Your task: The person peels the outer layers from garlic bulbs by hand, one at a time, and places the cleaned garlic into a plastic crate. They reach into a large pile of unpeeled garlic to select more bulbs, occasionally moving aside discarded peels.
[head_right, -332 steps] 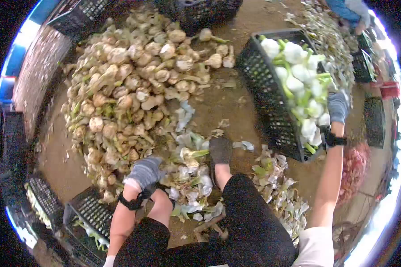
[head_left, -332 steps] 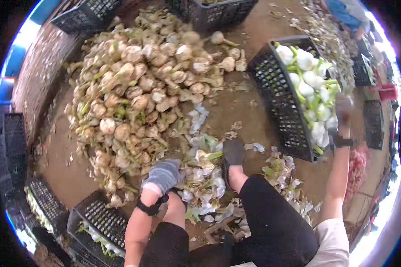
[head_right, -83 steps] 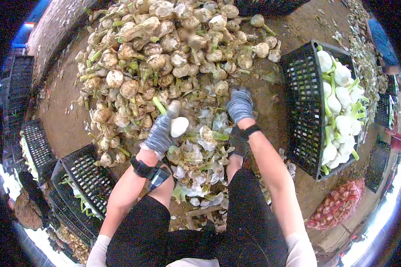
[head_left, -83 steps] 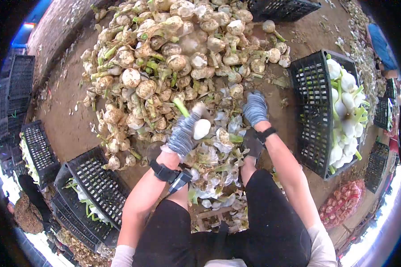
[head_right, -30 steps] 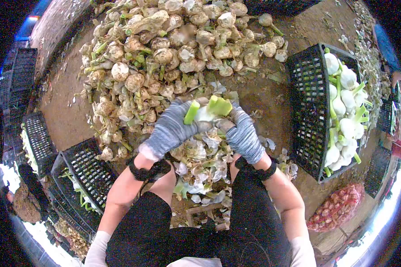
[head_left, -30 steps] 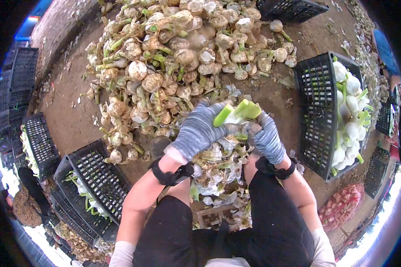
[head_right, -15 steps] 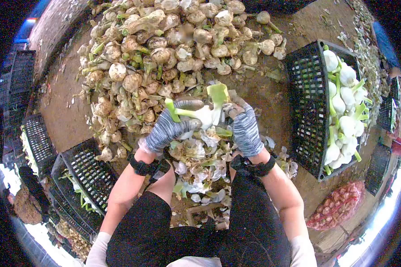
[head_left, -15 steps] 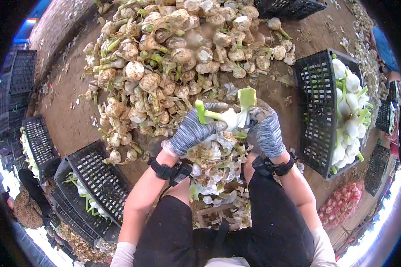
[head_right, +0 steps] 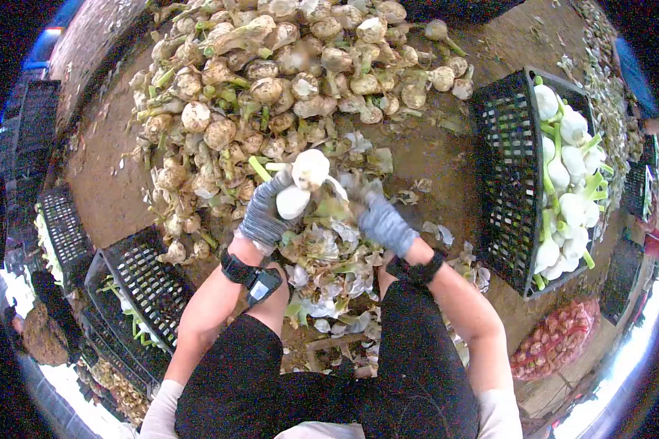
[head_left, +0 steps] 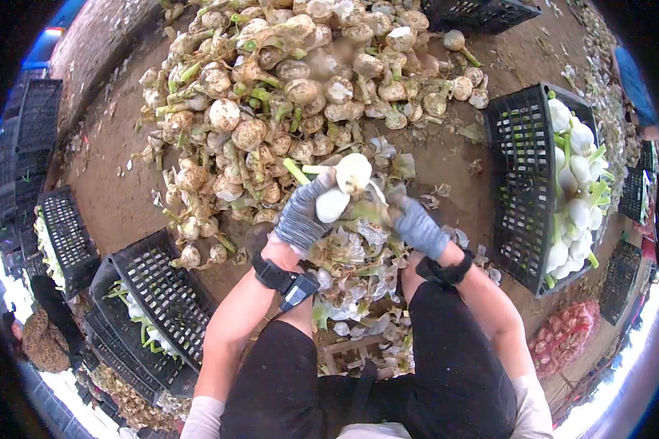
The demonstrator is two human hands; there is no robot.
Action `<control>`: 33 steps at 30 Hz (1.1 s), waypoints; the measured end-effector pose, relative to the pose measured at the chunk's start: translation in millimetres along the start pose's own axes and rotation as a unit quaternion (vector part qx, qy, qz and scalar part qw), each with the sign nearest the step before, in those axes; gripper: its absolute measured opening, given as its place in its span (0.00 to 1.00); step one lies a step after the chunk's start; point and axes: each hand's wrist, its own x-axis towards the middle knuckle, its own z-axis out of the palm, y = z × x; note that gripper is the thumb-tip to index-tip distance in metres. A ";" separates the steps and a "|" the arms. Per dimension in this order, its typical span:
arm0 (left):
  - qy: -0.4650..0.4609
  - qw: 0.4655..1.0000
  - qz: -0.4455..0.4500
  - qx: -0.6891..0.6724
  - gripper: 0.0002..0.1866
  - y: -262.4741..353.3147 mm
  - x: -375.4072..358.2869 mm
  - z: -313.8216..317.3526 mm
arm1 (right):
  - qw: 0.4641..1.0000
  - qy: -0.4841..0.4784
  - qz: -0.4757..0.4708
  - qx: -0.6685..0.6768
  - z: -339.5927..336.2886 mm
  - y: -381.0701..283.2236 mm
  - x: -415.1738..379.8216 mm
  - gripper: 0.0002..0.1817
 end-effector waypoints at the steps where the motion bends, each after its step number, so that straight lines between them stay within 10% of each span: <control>1: 0.035 0.999 -0.019 0.028 0.19 1.1 2.2 -6.2 | 0.994 -0.084 0.016 -0.065 3.4 -20.2 -18.2 0.18; 3: 0.051 0.997 -0.034 0.041 0.17 1.5 3.8 -6.0 | 0.965 -0.167 -0.067 -0.190 -10.9 -49.8 -38.0 0.19; 5: 0.082 0.996 -0.026 0.040 0.16 -6.3 10.0 -20.4 | 0.959 -0.187 -0.132 0.165 -20.3 -66.6 -43.8 0.21; 7: 0.119 0.992 -0.014 0.030 0.14 -8.0 11.6 -29.9 | 0.953 -0.172 -0.066 0.241 -56.9 -66.5 -40.9 0.25; 8: 0.118 0.993 -0.014 0.030 0.14 -7.7 11.1 -29.8 | 0.989 0.029 -0.101 0.107 -71.1 -54.4 -42.9 0.27; 9: 0.123 0.992 -0.025 0.012 0.14 -7.8 11.0 -29.1 | 0.990 -0.032 -0.099 -0.095 -56.9 -67.1 -35.6 0.29; 11: 0.129 0.991 -0.037 -0.005 0.14 -8.9 11.0 -25.9 | 0.828 0.008 -0.166 -0.535 -32.6 -64.6 -24.1 0.33; 12: 0.154 0.987 -0.047 -0.018 0.12 -9.7 11.1 -20.6 | 0.757 0.065 -0.271 -0.591 -24.4 -57.7 -20.2 0.34; 15: 0.192 0.978 -0.067 -0.050 0.11 -19.4 10.9 -14.7 | 0.845 0.061 -0.303 -0.436 10.3 -55.1 -19.2 0.30; 17: 0.145 0.987 -0.070 -0.030 0.14 -25.3 8.2 -21.4 | 0.738 0.045 -0.417 -0.529 25.3 -53.5 -17.6 0.24; 20: 0.133 0.988 -0.057 0.060 0.14 -32.4 4.9 -20.5 | 0.800 0.020 -0.395 -0.451 6.1 -45.0 4.5 0.17; 22: 0.129 0.988 -0.048 0.072 0.15 -26.4 -0.1 -17.6 | 0.906 0.172 -0.272 -0.276 1.0 -47.3 11.4 0.09; 25: 0.097 0.993 -0.058 0.019 0.16 -17.4 -2.7 -2.8 | 0.908 0.181 -0.156 -0.344 -38.6 -33.5 23.4 0.11; 27: 0.094 0.993 -0.072 0.003 0.16 -15.4 -0.7 -1.8 | 0.707 0.085 -0.346 -0.610 -42.9 -22.5 15.3 0.13; 28: 0.090 0.992 -0.086 -0.015 0.16 -15.4 0.5 -0.7 | 0.707 0.087 -0.345 -0.611 -28.7 -25.3 9.3 0.13; 29: 0.087 0.992 -0.086 -0.016 0.16 -17.0 2.0 2.1 | 0.851 0.134 -0.315 -0.398 -9.6 -27.9 5.4 0.12; 31: 0.111 0.992 -0.057 0.007 0.16 -21.7 3.7 8.3 | 0.935 0.173 -0.266 -0.159 8.3 -41.8 -3.3 0.11; 33: 0.122 0.988 -0.051 0.076 0.16 -23.7 3.5 4.2 | 0.896 0.069 -0.301 -0.319 13.5 -51.3 -10.5 0.09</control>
